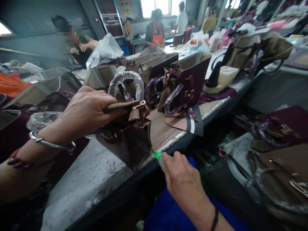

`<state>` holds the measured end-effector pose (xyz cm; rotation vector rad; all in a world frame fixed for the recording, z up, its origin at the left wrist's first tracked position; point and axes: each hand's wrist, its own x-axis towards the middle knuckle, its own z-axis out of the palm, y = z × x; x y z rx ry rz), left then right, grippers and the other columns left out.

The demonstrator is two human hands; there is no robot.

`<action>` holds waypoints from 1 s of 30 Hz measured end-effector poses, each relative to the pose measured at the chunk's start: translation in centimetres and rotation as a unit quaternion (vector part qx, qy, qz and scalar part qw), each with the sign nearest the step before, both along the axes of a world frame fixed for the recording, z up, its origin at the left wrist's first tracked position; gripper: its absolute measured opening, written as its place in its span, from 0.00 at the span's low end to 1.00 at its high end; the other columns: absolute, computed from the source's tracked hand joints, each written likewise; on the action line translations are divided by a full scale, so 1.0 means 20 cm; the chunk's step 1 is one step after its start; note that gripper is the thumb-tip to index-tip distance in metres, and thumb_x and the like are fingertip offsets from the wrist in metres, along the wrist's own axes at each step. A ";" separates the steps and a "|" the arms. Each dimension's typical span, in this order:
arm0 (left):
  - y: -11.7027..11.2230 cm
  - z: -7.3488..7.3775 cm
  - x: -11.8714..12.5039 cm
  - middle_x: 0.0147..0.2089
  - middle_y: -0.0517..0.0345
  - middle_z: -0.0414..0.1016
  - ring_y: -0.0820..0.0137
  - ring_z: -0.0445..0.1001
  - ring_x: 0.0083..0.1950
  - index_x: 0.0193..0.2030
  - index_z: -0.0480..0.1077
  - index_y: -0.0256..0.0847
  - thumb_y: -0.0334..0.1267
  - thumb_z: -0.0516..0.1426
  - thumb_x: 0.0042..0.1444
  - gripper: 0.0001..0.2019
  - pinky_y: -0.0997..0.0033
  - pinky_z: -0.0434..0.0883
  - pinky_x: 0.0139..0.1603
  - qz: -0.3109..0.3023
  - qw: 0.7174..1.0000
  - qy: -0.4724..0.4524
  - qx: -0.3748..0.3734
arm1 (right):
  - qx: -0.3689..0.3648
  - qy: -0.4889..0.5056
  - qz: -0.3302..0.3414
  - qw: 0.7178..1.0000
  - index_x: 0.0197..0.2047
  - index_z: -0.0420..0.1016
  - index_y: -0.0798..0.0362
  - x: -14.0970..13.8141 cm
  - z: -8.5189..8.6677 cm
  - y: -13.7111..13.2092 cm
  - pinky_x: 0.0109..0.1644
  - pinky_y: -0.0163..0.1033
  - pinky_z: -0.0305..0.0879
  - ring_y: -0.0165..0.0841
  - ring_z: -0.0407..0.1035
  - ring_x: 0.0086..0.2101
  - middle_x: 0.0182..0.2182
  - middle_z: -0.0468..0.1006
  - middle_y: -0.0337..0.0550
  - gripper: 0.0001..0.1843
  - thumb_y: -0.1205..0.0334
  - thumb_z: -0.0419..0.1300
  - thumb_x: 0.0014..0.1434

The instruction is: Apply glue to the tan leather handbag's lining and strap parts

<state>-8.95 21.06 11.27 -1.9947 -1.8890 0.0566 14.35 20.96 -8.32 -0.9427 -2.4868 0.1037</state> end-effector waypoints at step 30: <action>-0.22 -0.12 0.02 0.31 0.54 0.75 0.63 0.73 0.36 0.29 0.70 0.40 0.45 0.51 0.61 0.15 0.60 0.64 0.42 -0.046 0.998 -0.030 0.037 | -0.018 -0.031 0.050 0.998 0.47 0.70 0.51 0.01 0.10 0.01 0.28 0.34 0.61 0.33 0.65 0.29 0.31 0.64 0.40 0.20 0.70 0.63 0.49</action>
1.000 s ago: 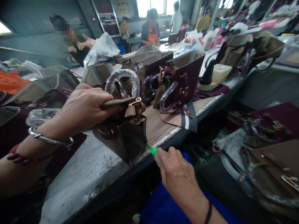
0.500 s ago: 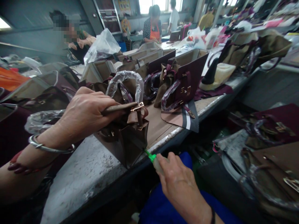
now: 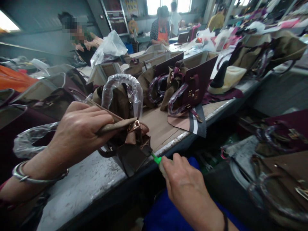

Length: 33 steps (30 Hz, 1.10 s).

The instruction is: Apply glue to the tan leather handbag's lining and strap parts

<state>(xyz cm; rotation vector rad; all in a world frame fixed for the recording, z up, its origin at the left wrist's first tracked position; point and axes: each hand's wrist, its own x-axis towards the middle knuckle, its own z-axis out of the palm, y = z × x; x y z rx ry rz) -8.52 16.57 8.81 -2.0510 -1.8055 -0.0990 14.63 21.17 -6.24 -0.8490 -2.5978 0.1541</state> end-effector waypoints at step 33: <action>-0.21 0.03 -0.02 0.26 0.59 0.69 0.64 0.68 0.30 0.23 0.63 0.40 0.41 0.52 0.60 0.15 0.59 0.57 0.39 0.002 1.000 -0.011 0.013 | -0.057 0.006 0.058 0.997 0.54 0.62 0.50 -0.02 -0.08 -0.10 0.31 0.38 0.70 0.34 0.68 0.32 0.36 0.64 0.43 0.26 0.72 0.59 0.52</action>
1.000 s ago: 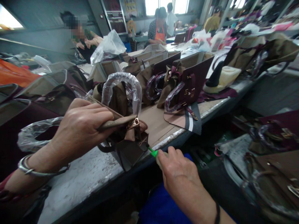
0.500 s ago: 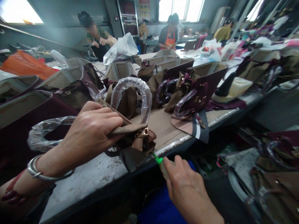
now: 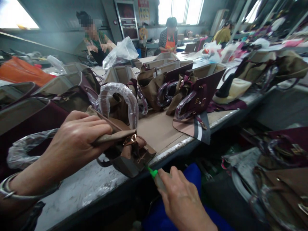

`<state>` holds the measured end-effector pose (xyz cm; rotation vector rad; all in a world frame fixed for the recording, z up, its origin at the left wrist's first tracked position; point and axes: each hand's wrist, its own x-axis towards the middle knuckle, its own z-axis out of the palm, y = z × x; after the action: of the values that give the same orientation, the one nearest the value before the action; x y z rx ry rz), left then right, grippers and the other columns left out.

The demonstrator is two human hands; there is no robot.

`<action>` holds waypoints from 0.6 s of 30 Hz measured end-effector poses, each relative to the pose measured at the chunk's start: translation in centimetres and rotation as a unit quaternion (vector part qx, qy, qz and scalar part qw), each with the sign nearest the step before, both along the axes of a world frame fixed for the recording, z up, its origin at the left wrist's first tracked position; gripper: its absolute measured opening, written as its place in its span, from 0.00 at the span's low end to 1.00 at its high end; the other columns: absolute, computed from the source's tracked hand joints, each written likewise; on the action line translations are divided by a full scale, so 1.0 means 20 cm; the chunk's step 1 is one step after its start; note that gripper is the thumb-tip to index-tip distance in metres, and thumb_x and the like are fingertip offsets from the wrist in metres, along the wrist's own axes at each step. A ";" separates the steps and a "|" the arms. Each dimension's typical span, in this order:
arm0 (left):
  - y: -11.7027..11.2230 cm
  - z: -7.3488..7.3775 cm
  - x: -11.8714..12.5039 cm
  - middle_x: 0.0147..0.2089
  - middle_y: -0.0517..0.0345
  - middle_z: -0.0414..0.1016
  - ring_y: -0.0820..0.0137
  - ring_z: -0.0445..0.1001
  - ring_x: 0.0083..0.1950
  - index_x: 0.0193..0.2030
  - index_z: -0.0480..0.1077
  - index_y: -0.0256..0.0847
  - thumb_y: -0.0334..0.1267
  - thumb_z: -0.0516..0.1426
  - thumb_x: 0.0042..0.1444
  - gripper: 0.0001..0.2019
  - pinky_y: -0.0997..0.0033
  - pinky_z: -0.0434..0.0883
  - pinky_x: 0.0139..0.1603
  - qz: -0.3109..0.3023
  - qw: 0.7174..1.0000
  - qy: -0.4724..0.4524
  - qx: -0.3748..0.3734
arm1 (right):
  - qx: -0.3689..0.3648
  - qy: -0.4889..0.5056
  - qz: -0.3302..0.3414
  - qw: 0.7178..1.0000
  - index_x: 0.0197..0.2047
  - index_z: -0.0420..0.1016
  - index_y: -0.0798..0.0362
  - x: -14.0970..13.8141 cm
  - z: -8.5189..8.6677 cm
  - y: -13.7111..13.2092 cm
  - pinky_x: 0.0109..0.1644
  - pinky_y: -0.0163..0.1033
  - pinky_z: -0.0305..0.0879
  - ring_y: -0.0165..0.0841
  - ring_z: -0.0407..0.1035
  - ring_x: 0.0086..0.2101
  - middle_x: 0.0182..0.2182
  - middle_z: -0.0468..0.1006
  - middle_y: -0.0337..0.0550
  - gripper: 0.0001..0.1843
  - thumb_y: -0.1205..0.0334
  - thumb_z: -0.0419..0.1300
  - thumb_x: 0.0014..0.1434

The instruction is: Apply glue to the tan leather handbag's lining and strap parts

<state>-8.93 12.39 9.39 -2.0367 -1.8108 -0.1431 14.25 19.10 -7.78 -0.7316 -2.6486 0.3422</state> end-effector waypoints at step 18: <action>-0.17 0.01 -0.06 0.30 0.58 0.73 0.66 0.69 0.32 0.30 0.69 0.41 0.44 0.48 0.63 0.15 0.59 0.57 0.42 0.035 0.998 -0.002 -0.053 | -0.063 0.020 -0.021 0.998 0.55 0.62 0.49 0.03 -0.06 -0.03 0.34 0.41 0.69 0.36 0.66 0.35 0.37 0.63 0.43 0.23 0.70 0.57 0.57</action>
<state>-10.06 9.04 9.67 -2.0405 -1.9276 -0.0313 14.87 18.46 -8.97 -0.8110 -2.5888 0.5115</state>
